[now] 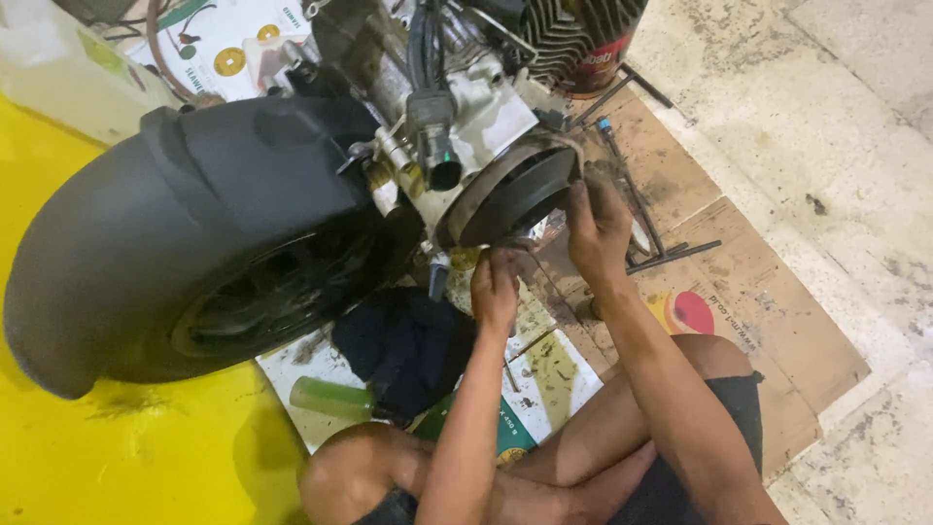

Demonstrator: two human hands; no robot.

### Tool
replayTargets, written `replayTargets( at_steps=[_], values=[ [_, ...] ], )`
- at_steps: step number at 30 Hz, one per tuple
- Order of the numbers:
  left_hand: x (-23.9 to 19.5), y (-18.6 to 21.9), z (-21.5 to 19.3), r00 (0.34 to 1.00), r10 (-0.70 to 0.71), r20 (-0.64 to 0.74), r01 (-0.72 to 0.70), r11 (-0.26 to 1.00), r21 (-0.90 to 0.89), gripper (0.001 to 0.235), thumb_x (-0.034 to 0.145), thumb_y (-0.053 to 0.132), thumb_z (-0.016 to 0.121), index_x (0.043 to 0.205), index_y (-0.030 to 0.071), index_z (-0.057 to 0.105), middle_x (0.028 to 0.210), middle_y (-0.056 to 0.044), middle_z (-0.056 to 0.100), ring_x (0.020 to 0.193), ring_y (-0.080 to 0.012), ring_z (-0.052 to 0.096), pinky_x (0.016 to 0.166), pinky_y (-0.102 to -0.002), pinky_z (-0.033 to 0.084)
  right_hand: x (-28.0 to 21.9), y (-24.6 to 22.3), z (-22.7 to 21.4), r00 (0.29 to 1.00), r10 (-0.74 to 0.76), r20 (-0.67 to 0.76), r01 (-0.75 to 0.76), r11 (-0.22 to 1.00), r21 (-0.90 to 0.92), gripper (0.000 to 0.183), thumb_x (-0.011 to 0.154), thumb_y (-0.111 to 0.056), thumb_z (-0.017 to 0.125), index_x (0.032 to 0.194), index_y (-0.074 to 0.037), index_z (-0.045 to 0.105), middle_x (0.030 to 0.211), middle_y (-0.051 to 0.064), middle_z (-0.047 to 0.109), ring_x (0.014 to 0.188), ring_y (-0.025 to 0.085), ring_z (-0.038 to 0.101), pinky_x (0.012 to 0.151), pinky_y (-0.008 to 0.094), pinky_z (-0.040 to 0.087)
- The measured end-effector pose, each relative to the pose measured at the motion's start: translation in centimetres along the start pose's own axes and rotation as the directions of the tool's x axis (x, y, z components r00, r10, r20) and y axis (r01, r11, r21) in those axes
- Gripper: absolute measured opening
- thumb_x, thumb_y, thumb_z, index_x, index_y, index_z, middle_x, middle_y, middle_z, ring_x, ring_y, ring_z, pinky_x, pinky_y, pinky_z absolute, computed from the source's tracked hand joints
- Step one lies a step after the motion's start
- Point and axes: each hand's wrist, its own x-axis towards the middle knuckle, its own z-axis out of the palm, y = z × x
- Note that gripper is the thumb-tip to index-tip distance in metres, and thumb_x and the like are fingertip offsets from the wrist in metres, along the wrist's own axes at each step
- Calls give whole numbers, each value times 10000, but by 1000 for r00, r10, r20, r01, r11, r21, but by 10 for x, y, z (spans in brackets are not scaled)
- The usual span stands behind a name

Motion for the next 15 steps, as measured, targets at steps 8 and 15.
replayTargets(
  at_steps=[8, 15],
  values=[
    [1, 5, -7, 977, 190, -92, -206, 955, -215, 490, 1050, 228, 309, 610, 108, 488, 439, -20, 395, 336, -116, 377, 378, -210, 308, -26, 29, -5, 988, 87, 130, -53, 969, -242, 137, 976, -99, 569, 947, -28, 682, 689, 187, 629, 667, 336, 647, 613, 444, 485],
    [9, -33, -3, 964, 235, -125, -248, 963, -104, 388, 1057, 211, 339, 703, 121, 469, 457, -13, 385, 343, -78, 349, 368, -203, 275, -26, 23, -3, 988, 118, 104, -96, 976, -195, 179, 1025, -135, 521, 1003, -63, 683, 714, 144, 653, 673, 273, 649, 628, 421, 513]
  ],
)
